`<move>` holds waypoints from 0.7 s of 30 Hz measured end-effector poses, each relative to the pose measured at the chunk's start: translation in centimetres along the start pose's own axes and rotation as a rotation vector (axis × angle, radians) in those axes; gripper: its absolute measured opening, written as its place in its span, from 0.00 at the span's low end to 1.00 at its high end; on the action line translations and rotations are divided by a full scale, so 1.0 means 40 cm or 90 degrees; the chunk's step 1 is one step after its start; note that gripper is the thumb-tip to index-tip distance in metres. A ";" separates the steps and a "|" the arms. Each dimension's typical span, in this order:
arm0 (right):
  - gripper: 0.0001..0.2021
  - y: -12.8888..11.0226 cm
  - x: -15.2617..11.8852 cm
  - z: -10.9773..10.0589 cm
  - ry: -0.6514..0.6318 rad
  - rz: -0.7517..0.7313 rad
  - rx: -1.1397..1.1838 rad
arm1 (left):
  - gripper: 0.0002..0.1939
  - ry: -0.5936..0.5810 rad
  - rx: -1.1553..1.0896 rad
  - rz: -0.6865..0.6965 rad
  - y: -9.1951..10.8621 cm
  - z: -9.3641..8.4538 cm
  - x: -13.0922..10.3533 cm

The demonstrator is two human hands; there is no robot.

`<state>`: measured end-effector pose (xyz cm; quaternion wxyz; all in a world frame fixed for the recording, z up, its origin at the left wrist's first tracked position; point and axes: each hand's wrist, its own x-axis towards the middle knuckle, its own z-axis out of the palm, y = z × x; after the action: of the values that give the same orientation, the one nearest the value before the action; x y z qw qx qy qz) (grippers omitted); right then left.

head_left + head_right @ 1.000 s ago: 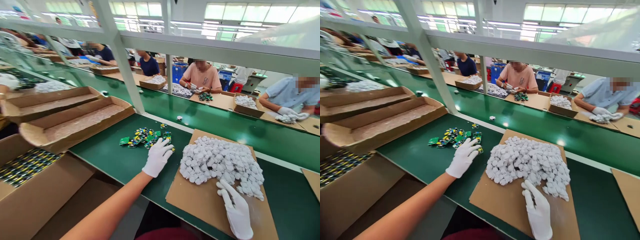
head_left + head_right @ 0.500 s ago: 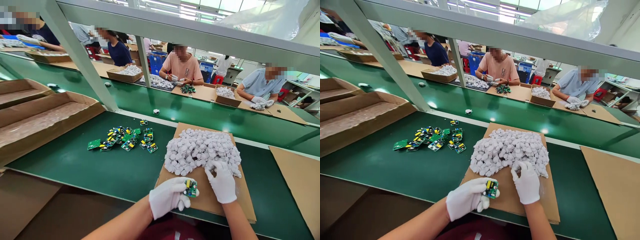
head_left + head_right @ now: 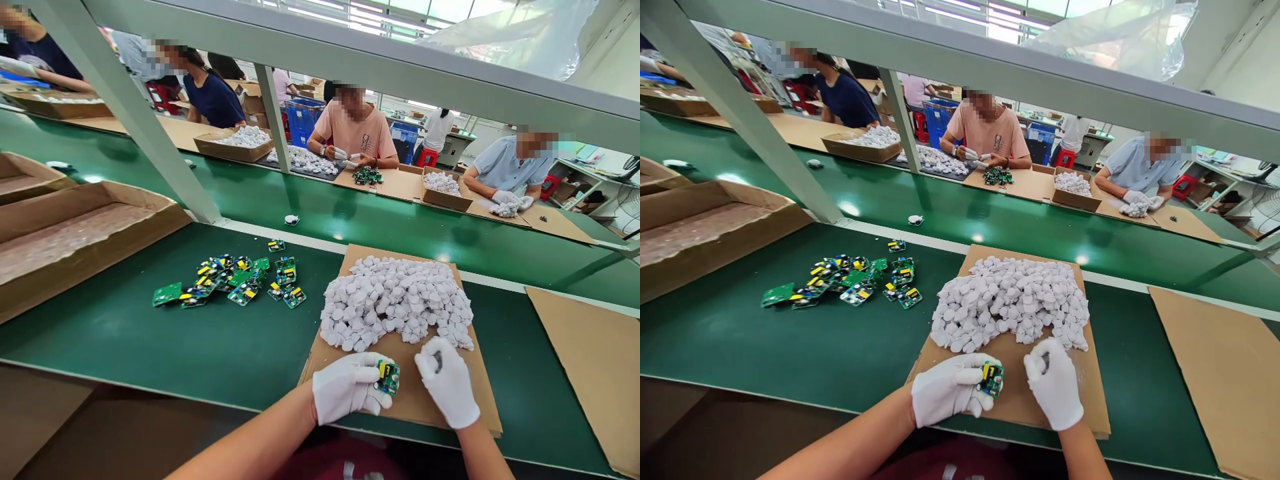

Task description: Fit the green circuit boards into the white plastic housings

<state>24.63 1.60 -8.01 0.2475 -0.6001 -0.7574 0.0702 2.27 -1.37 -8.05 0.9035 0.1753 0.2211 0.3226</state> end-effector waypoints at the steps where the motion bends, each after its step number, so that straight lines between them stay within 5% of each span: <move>1: 0.07 0.011 -0.010 -0.011 0.013 0.031 -0.004 | 0.18 0.012 0.000 -0.001 0.000 0.001 -0.003; 3: 0.12 0.023 -0.040 -0.022 0.019 0.052 -0.050 | 0.25 0.037 0.005 -0.003 -0.001 0.005 -0.005; 6: 0.19 0.007 -0.107 -0.009 -0.019 -0.044 -0.173 | 0.33 0.064 0.023 -0.012 -0.003 0.017 -0.001; 10: 0.33 -0.002 -0.168 0.001 -0.125 -0.178 -0.193 | 0.23 0.094 0.044 -0.005 -0.011 0.043 0.009; 15: 0.28 0.039 -0.162 -0.031 -0.112 -0.061 -0.264 | 0.22 0.124 0.032 -0.024 -0.023 0.068 0.015; 21: 0.34 0.012 -0.163 -0.023 -0.167 -0.179 -0.243 | 0.27 0.133 0.041 0.022 -0.029 0.070 0.032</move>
<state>26.50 -4.62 -9.31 0.0369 -0.5104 -0.8586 -0.0314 5.20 -1.86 -6.60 0.8637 0.1738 0.3212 0.3474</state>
